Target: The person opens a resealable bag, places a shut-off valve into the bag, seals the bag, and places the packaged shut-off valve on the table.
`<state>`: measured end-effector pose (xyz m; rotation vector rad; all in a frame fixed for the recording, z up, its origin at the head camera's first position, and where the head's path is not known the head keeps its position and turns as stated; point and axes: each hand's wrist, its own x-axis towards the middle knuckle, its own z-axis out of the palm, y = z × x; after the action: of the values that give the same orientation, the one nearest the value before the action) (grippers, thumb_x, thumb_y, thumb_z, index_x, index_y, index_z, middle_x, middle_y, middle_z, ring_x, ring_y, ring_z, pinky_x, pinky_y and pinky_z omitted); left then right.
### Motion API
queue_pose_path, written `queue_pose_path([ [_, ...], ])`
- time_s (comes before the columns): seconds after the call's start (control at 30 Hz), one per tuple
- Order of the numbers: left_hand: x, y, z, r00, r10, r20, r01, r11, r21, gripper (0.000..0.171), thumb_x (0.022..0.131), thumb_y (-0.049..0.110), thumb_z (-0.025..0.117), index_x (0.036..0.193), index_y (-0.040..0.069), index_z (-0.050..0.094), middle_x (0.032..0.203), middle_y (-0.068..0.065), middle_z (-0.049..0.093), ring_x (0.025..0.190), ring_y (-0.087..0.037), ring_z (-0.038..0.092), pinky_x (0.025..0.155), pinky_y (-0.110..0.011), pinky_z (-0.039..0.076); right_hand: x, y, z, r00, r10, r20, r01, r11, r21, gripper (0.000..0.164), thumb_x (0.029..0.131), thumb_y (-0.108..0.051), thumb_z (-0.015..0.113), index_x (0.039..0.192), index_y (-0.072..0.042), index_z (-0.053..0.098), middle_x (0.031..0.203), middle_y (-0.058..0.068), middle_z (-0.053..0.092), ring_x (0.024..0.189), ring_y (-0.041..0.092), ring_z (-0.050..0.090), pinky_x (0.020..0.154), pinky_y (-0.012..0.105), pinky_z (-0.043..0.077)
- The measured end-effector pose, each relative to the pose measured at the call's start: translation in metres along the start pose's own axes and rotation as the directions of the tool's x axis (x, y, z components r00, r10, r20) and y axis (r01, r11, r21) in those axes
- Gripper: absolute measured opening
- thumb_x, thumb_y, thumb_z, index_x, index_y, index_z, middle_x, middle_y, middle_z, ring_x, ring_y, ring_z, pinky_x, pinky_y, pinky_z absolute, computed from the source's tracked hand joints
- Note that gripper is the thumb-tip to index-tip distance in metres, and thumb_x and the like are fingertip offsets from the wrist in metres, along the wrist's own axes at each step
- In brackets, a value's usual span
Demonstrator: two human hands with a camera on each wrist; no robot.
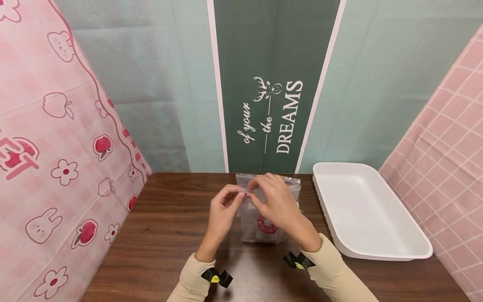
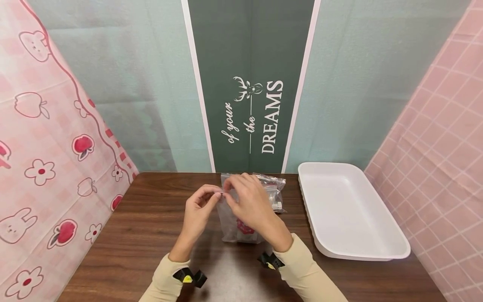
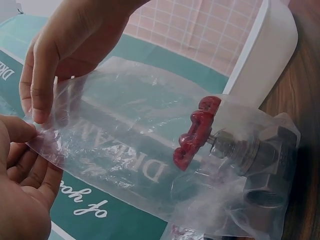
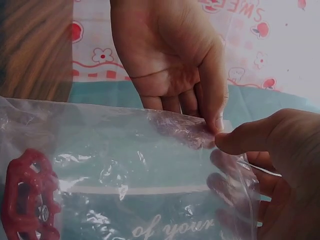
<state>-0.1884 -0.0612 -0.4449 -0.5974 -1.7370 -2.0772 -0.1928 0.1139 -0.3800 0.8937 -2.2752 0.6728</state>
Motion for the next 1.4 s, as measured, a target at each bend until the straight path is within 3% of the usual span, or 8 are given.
queue_pose_path([
  [0.13,0.0001,-0.0009,0.0003,1.0,0.014,-0.003,-0.014,1.0,0.012,0.009,0.1,-0.004,0.069,0.107,-0.01,0.069,0.108,-0.024,0.067,0.095,-0.009,0.069,0.084,-0.02,0.059,0.0007,-0.001,0.0,1.0,0.011,0.02,-0.011,1.0,-0.015,0.024,0.088,-0.012,0.086,0.109,-0.01,0.074,0.102,0.002,0.076,0.096,0.022,0.065,0.091,0.043,0.053],
  [0.33,-0.0004,-0.0024,0.0008,1.0,0.019,-0.004,-0.019,1.0,0.015,0.009,0.1,-0.004,0.069,0.107,-0.009,0.069,0.109,-0.024,0.067,0.095,-0.009,0.069,0.083,-0.02,0.059,0.0011,-0.0015,0.0009,1.0,0.005,0.029,-0.003,0.999,-0.042,0.013,0.088,-0.013,0.085,0.098,-0.013,0.077,0.099,-0.001,0.076,0.096,0.023,0.065,0.09,0.044,0.053],
  [0.83,-0.0007,-0.0005,-0.0001,0.999,0.049,-0.007,-0.049,0.999,0.008,0.007,0.1,-0.002,0.07,0.104,-0.008,0.072,0.106,-0.025,0.067,0.095,-0.009,0.069,0.084,-0.019,0.059,0.0,-0.0037,0.0056,0.996,-0.044,-0.075,0.044,0.999,-0.007,0.016,0.084,-0.006,0.087,0.089,-0.013,0.074,0.088,-0.003,0.074,0.09,0.019,0.064,0.085,0.043,0.051],
  [1.13,0.0007,-0.0019,-0.002,1.0,0.019,0.02,-0.02,1.0,0.024,0.011,0.102,0.0,0.067,0.11,-0.006,0.072,0.107,-0.024,0.07,0.098,-0.008,0.07,0.086,-0.018,0.057,-0.0017,0.0002,0.0024,1.0,0.017,-0.026,-0.017,1.0,0.004,0.011,0.087,-0.009,0.085,0.094,-0.013,0.078,0.093,-0.001,0.076,0.096,0.024,0.067,0.092,0.046,0.052],
  [1.4,0.0015,-0.0035,-0.0038,0.994,0.107,0.008,-0.107,0.989,0.1,0.007,0.1,-0.003,0.069,0.103,-0.004,0.075,0.099,-0.021,0.069,0.086,-0.006,0.064,0.071,-0.015,0.051,-0.0042,0.0021,0.0061,0.997,-0.018,-0.081,0.019,1.0,0.014,0.011,0.085,-0.007,0.084,0.09,-0.013,0.077,0.09,-0.002,0.076,0.091,0.022,0.066,0.087,0.043,0.05],
])
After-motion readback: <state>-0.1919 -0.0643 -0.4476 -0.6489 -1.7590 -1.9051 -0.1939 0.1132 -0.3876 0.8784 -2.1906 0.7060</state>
